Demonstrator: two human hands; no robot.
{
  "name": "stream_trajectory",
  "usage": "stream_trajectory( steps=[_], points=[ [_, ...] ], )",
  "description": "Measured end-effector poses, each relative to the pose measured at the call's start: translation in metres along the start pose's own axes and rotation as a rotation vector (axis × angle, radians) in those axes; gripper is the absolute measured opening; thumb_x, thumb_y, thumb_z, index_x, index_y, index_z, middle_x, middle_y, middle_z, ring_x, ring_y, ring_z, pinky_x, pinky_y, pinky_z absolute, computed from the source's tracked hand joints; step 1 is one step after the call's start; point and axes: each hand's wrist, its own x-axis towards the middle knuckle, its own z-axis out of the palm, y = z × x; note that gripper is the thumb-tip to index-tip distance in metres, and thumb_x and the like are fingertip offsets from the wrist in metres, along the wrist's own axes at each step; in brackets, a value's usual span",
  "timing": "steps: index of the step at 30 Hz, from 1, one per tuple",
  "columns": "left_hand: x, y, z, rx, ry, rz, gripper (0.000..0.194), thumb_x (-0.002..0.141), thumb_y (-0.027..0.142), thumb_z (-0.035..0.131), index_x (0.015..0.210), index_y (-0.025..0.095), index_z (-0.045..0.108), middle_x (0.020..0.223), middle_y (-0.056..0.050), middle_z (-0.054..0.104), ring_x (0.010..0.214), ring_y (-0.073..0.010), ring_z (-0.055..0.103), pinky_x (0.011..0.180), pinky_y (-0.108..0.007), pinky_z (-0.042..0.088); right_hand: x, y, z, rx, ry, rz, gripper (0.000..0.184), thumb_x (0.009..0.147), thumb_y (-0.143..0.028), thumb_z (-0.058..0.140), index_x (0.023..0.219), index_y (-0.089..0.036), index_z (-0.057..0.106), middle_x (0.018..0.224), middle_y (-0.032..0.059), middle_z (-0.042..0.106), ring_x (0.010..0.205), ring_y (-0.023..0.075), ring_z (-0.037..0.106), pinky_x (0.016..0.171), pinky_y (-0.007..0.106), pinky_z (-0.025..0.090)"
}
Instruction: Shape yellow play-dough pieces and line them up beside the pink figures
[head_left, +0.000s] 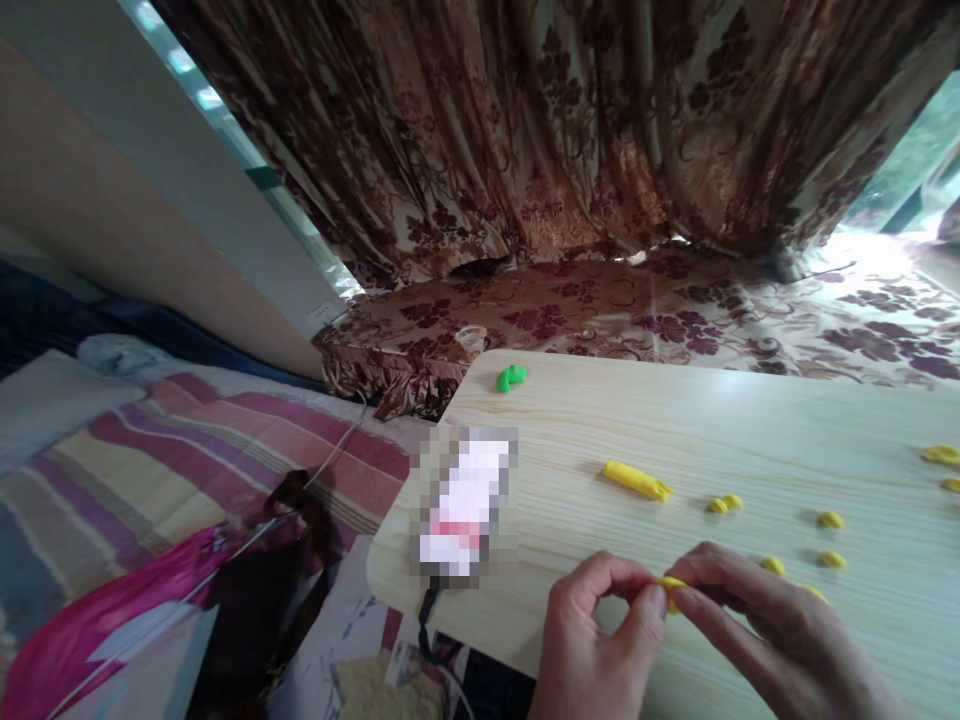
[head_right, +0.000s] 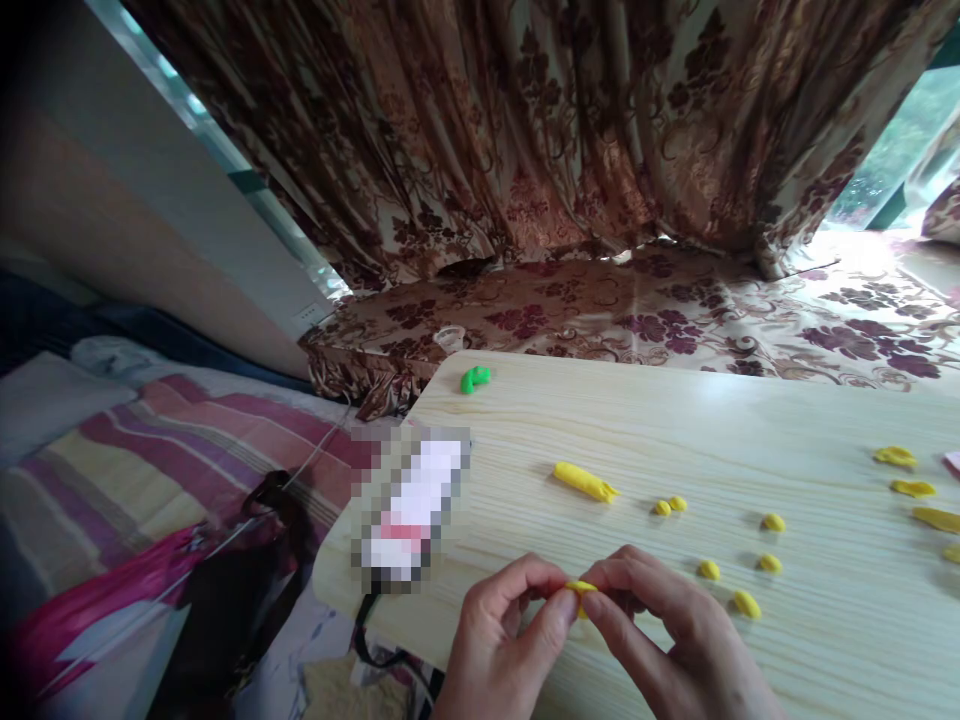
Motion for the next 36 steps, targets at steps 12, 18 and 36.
stream_trajectory(
  steps=[12, 18, 36],
  points=[
    [0.007, -0.001, -0.015, 0.024, 0.068, -0.061, 0.016, 0.077, 0.033, 0.061, 0.072, 0.019, 0.066, 0.071, -0.005, 0.067, 0.073, -0.0203, 0.060, 0.071, -0.029, 0.049, 0.014, 0.003, 0.012, -0.141, 0.124, -0.049, 0.017, 0.084, -0.037, 0.057, 0.091, -0.026, 0.068, 0.083, 0.0036, 0.070, 0.073, 0.0186, 0.067, 0.062, 0.019, 0.054],
    [0.013, -0.001, -0.014, 0.006, 0.064, -0.049, 0.007, 0.075, 0.025, 0.062, 0.075, 0.018, 0.065, 0.072, -0.005, 0.066, 0.072, -0.0188, 0.060, 0.071, -0.028, 0.048, 0.019, 0.005, 0.014, -0.173, 0.103, -0.098, 0.010, 0.084, -0.033, 0.059, 0.084, -0.025, 0.066, 0.076, 0.0006, 0.070, 0.065, 0.0152, 0.066, 0.058, 0.017, 0.053],
    [0.018, 0.002, -0.010, 0.148, 0.035, -0.009, 0.010, 0.069, 0.015, 0.057, 0.061, 0.018, 0.054, 0.061, -0.001, 0.058, 0.062, -0.0157, 0.055, 0.066, -0.027, 0.044, 0.027, 0.004, 0.008, -0.224, 0.112, -0.193, 0.017, 0.088, -0.029, 0.051, 0.093, -0.024, 0.067, 0.085, 0.0028, 0.069, 0.073, 0.0144, 0.068, 0.061, 0.014, 0.054]
  ],
)
